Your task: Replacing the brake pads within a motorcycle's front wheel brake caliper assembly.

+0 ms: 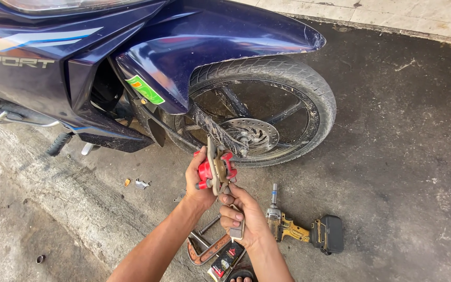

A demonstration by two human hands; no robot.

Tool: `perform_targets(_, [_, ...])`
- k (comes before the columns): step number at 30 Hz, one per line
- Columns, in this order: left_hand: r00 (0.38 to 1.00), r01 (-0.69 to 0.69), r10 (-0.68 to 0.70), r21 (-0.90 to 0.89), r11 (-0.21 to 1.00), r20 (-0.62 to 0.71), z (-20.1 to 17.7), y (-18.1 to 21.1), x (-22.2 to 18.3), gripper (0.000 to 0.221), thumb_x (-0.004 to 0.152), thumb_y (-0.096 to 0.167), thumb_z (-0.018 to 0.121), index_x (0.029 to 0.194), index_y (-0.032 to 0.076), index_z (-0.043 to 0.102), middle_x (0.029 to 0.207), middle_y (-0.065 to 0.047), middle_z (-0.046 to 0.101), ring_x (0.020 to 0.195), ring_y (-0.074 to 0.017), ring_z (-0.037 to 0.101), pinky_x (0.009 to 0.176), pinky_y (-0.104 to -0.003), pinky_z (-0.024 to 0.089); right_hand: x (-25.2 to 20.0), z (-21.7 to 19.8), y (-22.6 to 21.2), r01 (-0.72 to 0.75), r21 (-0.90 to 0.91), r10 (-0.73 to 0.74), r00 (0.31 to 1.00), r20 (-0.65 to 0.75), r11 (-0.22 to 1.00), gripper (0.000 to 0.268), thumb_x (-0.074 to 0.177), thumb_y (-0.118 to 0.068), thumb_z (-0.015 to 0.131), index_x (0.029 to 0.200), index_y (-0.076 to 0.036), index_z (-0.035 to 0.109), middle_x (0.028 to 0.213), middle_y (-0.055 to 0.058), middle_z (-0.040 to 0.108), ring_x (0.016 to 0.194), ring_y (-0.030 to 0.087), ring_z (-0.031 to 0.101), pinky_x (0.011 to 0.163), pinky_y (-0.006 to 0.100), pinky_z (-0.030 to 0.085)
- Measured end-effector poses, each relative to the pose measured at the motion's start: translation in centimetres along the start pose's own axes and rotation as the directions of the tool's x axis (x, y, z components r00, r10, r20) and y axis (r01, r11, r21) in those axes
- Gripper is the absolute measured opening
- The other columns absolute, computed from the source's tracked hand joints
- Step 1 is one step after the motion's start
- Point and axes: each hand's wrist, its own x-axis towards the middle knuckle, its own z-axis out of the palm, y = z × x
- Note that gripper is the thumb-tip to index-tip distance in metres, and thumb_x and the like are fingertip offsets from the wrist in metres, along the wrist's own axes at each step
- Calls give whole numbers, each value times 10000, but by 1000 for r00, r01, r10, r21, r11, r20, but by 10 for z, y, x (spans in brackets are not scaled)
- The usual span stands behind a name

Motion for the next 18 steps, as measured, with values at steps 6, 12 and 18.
perform_targets(6, [991, 47, -51, 33, 998, 122, -13, 13, -1, 361, 1021, 411, 526, 1063, 70, 639, 1031, -192, 715, 744, -397, 707, 501, -429, 485, 2, -21, 14, 479, -798, -671, 730, 130, 366, 337, 897, -390, 761, 893, -85, 617, 553, -50, 438, 382, 52, 307, 322, 238, 201])
perform_targets(12, [988, 83, -86, 26, 996, 127, -23, 18, -3, 281, 1006, 348, 587, 1035, 73, 634, 964, -155, 712, 703, -342, 691, 525, -468, 559, -32, 46, -16, 436, -795, -536, 588, 606, -421, 738, 769, -543, 792, 1340, -101, 639, 1331, 88, 550, 476, 50, 419, 439, 199, 422])
perform_targets(18, [986, 114, -129, 140, 984, 105, -30, 17, -3, 279, 998, 381, 585, 1097, 119, 588, 977, -173, 698, 662, -308, 668, 475, -482, 560, -27, 61, -7, 168, -729, -508, 613, 605, -664, 428, 771, -278, 864, 1143, -138, 705, 1237, 30, 582, 775, 218, 694, 614, 387, 603])
